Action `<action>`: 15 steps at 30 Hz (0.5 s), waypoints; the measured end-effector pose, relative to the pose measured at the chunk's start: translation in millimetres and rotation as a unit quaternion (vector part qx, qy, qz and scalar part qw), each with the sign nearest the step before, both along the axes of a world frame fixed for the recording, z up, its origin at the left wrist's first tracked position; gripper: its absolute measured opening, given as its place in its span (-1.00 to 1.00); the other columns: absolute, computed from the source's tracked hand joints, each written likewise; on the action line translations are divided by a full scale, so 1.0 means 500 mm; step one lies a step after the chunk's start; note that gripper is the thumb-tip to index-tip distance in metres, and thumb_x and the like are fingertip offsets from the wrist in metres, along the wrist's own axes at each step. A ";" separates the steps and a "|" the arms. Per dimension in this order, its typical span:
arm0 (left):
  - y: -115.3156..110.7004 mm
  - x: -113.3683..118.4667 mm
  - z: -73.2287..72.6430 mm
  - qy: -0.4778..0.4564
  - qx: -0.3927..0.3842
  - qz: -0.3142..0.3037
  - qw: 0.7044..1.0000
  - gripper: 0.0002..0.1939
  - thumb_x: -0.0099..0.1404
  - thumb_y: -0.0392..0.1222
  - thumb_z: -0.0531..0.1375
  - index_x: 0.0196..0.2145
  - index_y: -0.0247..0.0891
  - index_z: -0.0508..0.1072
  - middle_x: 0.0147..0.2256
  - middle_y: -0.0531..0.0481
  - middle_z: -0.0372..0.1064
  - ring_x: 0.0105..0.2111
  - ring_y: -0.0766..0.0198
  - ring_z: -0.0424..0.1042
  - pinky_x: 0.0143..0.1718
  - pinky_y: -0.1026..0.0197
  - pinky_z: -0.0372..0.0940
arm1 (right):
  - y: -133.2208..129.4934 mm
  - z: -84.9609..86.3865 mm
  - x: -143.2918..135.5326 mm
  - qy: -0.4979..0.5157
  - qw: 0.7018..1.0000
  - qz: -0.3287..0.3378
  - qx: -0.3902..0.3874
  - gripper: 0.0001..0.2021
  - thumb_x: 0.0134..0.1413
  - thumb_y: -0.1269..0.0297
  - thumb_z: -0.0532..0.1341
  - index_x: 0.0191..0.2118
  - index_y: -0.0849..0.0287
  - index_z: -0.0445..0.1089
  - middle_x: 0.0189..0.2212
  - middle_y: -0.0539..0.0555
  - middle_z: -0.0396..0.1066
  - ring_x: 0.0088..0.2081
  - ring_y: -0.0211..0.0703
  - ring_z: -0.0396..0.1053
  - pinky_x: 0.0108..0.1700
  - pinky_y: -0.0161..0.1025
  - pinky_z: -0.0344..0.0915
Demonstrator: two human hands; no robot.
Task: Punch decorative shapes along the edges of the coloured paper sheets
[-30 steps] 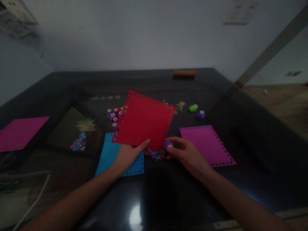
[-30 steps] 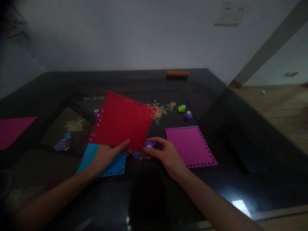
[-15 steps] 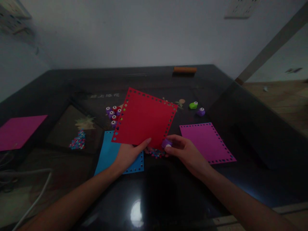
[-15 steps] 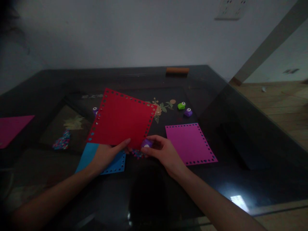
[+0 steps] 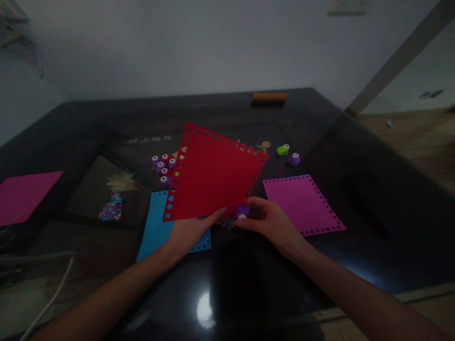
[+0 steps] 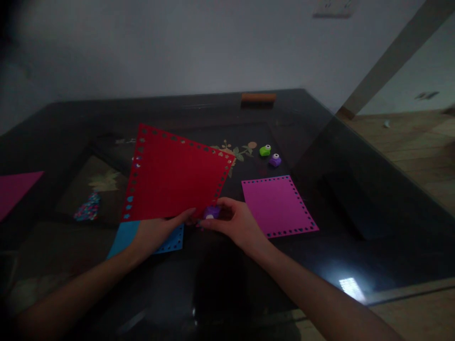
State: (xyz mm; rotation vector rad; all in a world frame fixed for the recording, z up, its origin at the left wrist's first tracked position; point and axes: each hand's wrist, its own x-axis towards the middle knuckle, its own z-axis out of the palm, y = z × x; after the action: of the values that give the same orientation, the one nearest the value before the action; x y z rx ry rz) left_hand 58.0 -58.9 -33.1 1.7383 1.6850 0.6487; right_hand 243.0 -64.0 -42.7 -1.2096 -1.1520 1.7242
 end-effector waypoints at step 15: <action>-0.001 0.003 0.019 0.082 -0.002 -0.037 0.996 -0.71 0.18 -0.01 0.04 -0.40 -0.08 0.55 -0.29 -0.01 0.56 0.03 0.07 0.35 0.09 0.04 0.17 | -0.002 0.004 -0.002 0.039 0.999 -0.006 -0.021 -0.69 -0.30 0.34 0.41 -0.29 0.14 0.44 -0.31 0.01 0.51 -0.25 -0.16 0.44 -0.07 -0.11 0.31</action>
State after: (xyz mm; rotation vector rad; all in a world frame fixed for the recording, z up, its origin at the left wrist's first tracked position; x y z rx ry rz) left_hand 59.4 -59.6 -23.3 1.8848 1.7193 0.4804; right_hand 241.8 -64.9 -40.6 -1.1623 -1.0649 1.7793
